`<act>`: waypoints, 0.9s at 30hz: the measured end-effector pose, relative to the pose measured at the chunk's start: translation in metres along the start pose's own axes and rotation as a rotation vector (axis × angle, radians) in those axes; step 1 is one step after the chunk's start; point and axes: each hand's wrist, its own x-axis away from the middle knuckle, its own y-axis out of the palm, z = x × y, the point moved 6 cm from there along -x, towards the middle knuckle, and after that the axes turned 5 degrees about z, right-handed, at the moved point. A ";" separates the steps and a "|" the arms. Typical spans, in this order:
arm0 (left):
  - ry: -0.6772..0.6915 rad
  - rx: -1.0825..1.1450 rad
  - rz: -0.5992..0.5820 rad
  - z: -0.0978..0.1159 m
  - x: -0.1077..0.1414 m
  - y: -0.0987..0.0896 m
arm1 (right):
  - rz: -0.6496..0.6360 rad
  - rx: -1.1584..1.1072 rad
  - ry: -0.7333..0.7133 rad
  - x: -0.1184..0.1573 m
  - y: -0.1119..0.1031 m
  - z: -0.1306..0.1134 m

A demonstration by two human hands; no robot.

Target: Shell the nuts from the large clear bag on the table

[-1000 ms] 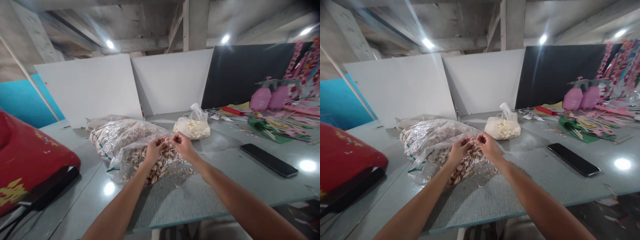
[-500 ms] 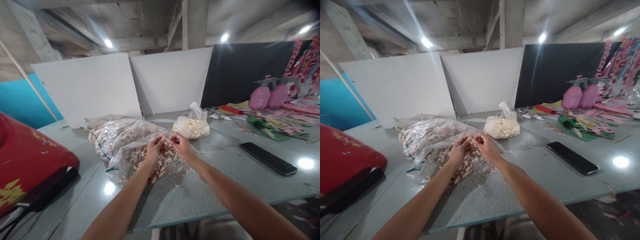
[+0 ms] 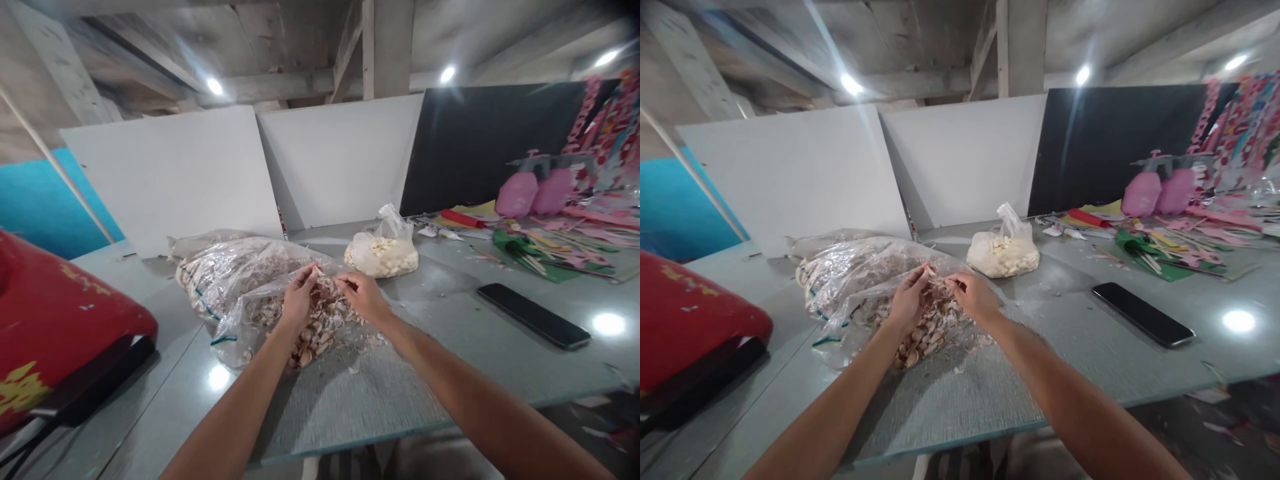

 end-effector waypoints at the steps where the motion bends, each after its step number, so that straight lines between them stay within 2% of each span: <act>1: -0.013 -0.005 -0.019 -0.001 0.001 0.002 | 0.009 -0.027 0.025 0.000 0.000 0.002; 6: -0.017 -0.152 -0.075 -0.003 0.007 0.011 | -0.013 -0.234 0.221 0.002 0.006 0.017; 9: 0.011 -0.278 -0.054 -0.002 0.008 0.012 | -0.020 -0.195 0.190 0.001 0.006 0.015; 13: 0.038 -0.319 -0.011 -0.002 0.007 0.011 | -0.005 -0.089 0.123 0.001 0.002 0.010; 27: 0.143 -0.461 -0.049 -0.005 0.002 0.006 | 0.021 0.012 0.031 0.001 -0.001 0.003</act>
